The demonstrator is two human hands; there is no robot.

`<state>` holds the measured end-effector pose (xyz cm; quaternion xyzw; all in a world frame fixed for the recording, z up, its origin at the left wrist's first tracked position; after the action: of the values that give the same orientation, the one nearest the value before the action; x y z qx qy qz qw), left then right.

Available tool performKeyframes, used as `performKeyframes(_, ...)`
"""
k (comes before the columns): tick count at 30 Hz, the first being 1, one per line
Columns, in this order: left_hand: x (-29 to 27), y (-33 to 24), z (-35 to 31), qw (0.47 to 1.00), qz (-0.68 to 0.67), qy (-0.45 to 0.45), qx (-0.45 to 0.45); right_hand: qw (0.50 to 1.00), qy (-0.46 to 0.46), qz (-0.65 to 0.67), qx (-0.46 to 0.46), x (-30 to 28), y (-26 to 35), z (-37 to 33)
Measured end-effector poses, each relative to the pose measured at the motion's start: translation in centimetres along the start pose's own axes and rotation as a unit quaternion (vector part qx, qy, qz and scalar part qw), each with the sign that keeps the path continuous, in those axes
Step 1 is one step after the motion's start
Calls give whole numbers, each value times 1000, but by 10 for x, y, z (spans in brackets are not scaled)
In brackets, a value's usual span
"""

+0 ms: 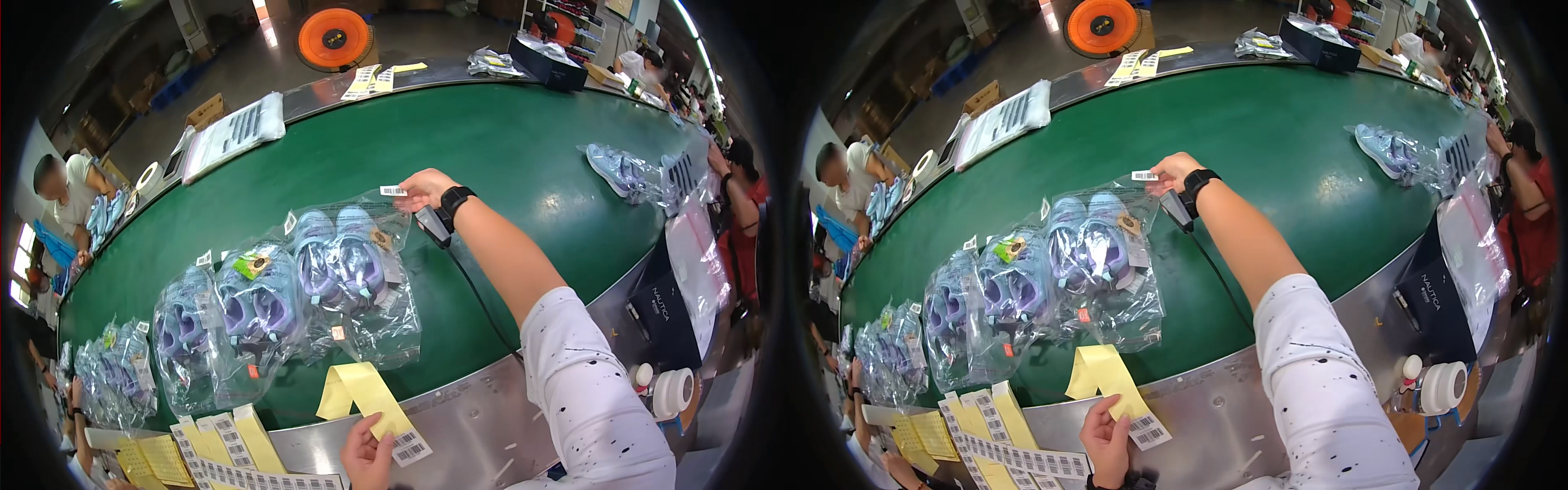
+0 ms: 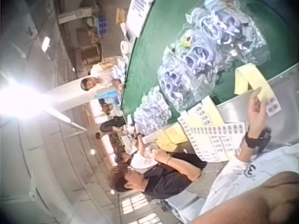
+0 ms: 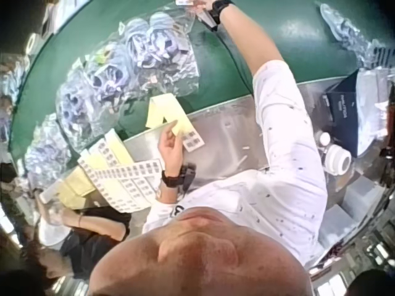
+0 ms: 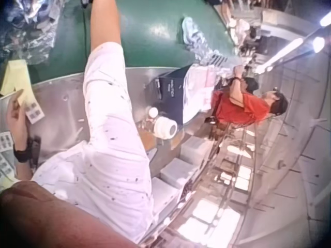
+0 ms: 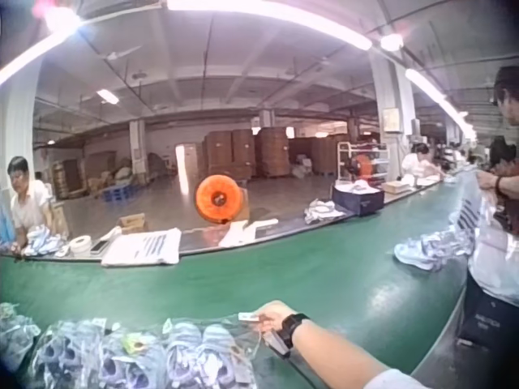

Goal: The person stands at a green assembly table and applies barcode stickers to plastic-wrapped pairs of slippers. They peel individual labels from a yellow sheet, place them on the packaging, and use a handheld scanner to scan the barcode. The person repeats this process for multiple units, moving the labeled packages to the side.

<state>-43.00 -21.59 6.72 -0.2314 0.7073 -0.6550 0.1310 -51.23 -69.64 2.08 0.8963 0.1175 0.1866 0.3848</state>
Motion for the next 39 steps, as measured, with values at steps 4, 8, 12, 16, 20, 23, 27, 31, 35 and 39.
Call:
performKeyframes(4,0,3,0,1000,11,1,10,996,-66,-51,-42,9,1,3)
performKeyframes(8,2,3,-1,1000,13,-5,14,977,-147,-104,-111,11,3,-15)
performKeyframes(12,8,-9,2,999,38,16,-22,964,-172,-132,-156,-7,6,-36)
performKeyframes(16,2,-3,-2,998,65,-16,-14,930,-259,-201,-167,-98,27,-41)
performKeyframes(20,19,-13,-4,995,101,-2,-13,741,-476,-458,-121,-256,64,-100)
performKeyframes(23,26,-20,-6,995,90,-26,-34,668,-634,-388,-27,-338,47,-167)
performKeyframes(27,27,-19,-5,985,171,13,-13,518,-763,-372,105,-388,26,-259)
performKeyframes(31,22,-12,-5,988,149,-16,-31,533,-748,-376,118,-424,11,-271)
performKeyframes(35,28,-8,-5,997,32,-67,-39,611,-702,-366,12,-418,22,-239)
performKeyframes(39,44,-12,-2,998,-38,-46,5,653,-634,-393,-132,-388,25,-193)
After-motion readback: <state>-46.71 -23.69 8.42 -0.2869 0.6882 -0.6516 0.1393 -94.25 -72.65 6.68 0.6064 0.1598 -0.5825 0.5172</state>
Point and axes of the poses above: each hand's wrist, its own z-axis towards the middle knuckle, its own x-axis out of the palm, y = z × x, the point moved 6 cm from there along z, towards the middle knuckle, and after that the axes turned 9 degrees about x, right-handed, at the moved point
